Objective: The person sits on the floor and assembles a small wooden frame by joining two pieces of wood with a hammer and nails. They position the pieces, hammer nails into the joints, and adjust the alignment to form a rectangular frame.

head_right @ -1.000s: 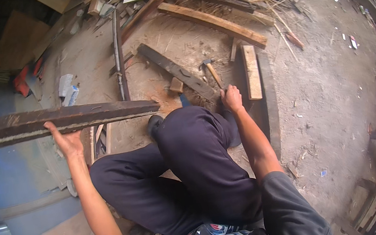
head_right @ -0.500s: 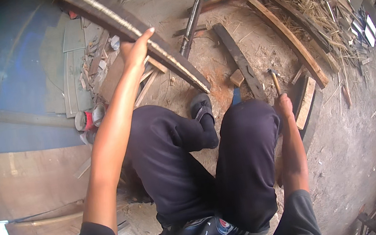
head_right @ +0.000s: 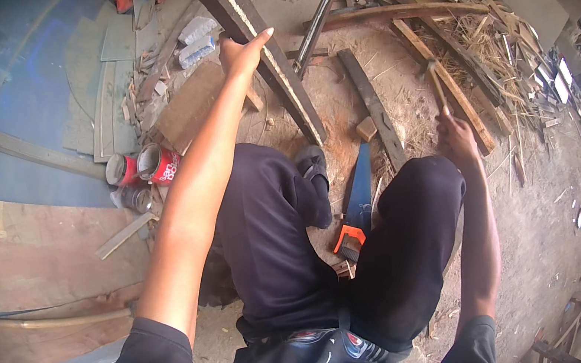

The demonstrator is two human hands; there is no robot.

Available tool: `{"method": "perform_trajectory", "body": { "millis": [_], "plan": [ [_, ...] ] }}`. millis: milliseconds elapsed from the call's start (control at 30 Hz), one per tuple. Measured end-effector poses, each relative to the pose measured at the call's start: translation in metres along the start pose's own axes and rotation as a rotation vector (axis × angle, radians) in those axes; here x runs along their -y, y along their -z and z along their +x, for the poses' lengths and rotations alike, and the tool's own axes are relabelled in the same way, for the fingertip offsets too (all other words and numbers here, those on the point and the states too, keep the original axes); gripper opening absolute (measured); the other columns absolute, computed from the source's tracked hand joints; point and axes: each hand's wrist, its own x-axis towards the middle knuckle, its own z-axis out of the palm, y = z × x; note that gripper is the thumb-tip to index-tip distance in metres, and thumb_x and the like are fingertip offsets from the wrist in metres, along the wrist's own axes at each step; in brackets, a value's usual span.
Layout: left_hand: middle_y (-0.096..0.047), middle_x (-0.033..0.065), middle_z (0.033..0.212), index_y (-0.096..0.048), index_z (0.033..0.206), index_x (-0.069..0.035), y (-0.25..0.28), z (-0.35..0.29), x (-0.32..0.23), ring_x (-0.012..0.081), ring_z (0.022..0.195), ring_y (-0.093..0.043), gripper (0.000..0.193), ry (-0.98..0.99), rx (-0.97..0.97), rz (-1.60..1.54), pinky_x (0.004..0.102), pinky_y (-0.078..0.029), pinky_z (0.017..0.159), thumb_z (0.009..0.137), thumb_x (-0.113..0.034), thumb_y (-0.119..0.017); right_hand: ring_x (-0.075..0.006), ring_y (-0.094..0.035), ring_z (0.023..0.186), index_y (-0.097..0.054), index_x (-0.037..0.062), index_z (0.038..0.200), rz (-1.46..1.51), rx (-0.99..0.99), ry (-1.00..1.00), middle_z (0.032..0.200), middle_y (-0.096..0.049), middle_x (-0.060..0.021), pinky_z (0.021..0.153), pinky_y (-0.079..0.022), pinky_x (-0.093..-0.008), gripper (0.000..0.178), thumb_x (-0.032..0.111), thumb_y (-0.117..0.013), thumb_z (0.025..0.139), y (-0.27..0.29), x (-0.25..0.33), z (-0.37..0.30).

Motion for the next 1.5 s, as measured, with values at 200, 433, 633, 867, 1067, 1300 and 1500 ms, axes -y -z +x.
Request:
{"method": "perform_trajectory", "body": {
  "millis": [200,433,633,867,1067,1300,1500],
  "plan": [
    [-0.068,0.0095,0.116,-0.060,0.125,0.002,0.019,-0.012,0.000,0.0198,0.107,-0.063,0.060,-0.072,0.360,-0.323,0.0332,-0.048,0.096,0.085,-0.037,-0.082,-0.0072,-0.045,0.058,-0.056,0.0036,0.122,0.010,-0.010,0.407,0.079,-0.051,0.0000,0.048,-0.036,-0.0212,0.025,0.018,-0.061,0.102,-0.066,0.130,-0.070],
    [-0.054,0.0095,0.140,-0.045,0.145,-0.002,0.052,-0.013,-0.013,0.0242,0.129,-0.049,0.076,-0.061,0.192,-1.000,0.0397,-0.038,0.110,0.091,-0.048,-0.073,-0.0037,-0.043,0.049,-0.051,0.0091,0.098,-0.069,-0.001,0.377,0.070,-0.046,0.0054,0.042,-0.034,-0.0208,0.025,0.029,-0.066,0.100,-0.113,0.174,-0.114],
    [-0.053,0.0074,0.140,-0.044,0.147,-0.013,0.083,-0.037,-0.050,0.0260,0.127,-0.052,0.068,-0.022,-0.068,-1.232,0.0464,-0.041,0.109,0.097,-0.059,-0.055,-0.0008,-0.034,0.045,-0.053,0.0088,0.098,0.284,0.105,-0.027,0.069,-0.041,0.0074,0.035,-0.026,-0.0185,0.020,0.027,-0.060,0.102,-0.162,0.168,-0.191],
    [-0.064,0.0114,0.104,-0.055,0.121,-0.012,0.114,-0.060,-0.024,0.0269,0.081,-0.067,0.094,0.183,-0.041,-1.358,0.0481,-0.056,0.077,0.087,-0.089,-0.012,-0.0075,-0.035,0.049,-0.052,0.0085,0.108,0.677,0.161,-0.417,0.070,-0.041,0.0016,0.043,-0.034,-0.0260,0.031,0.039,-0.045,0.108,-0.209,0.048,-0.229],
    [-0.059,0.0097,0.069,-0.058,0.094,-0.012,0.102,-0.100,0.033,0.0247,0.061,-0.064,0.100,0.349,-0.451,-1.248,0.0400,-0.059,0.059,0.076,-0.097,-0.008,-0.0085,-0.033,0.047,-0.051,0.0093,0.108,0.664,0.091,-0.364,0.066,-0.037,0.0027,0.043,-0.032,-0.0263,0.033,0.041,-0.042,0.109,-0.251,-0.036,-0.207],
    [-0.061,0.0134,0.067,-0.057,0.108,-0.014,0.069,-0.139,0.095,0.0255,0.055,-0.060,0.093,0.421,-0.629,-1.254,0.0412,-0.053,0.055,0.081,-0.095,-0.019,-0.0105,-0.038,0.048,-0.051,0.0104,0.124,0.468,0.209,-0.401,0.068,-0.042,0.0000,0.044,-0.035,-0.0277,0.039,0.046,-0.045,0.107,-0.262,-0.095,-0.172],
    [-0.067,0.0112,0.087,-0.061,0.107,-0.015,0.091,-0.136,0.109,0.0272,0.076,-0.067,0.096,0.341,-0.454,-1.259,0.0476,-0.055,0.073,0.078,-0.097,-0.020,-0.0099,-0.038,0.049,-0.051,0.0103,0.123,0.569,0.220,-0.539,0.070,-0.044,-0.0001,0.044,-0.035,-0.0273,0.037,0.043,-0.044,0.108,-0.255,-0.118,-0.152]
  ]
}}
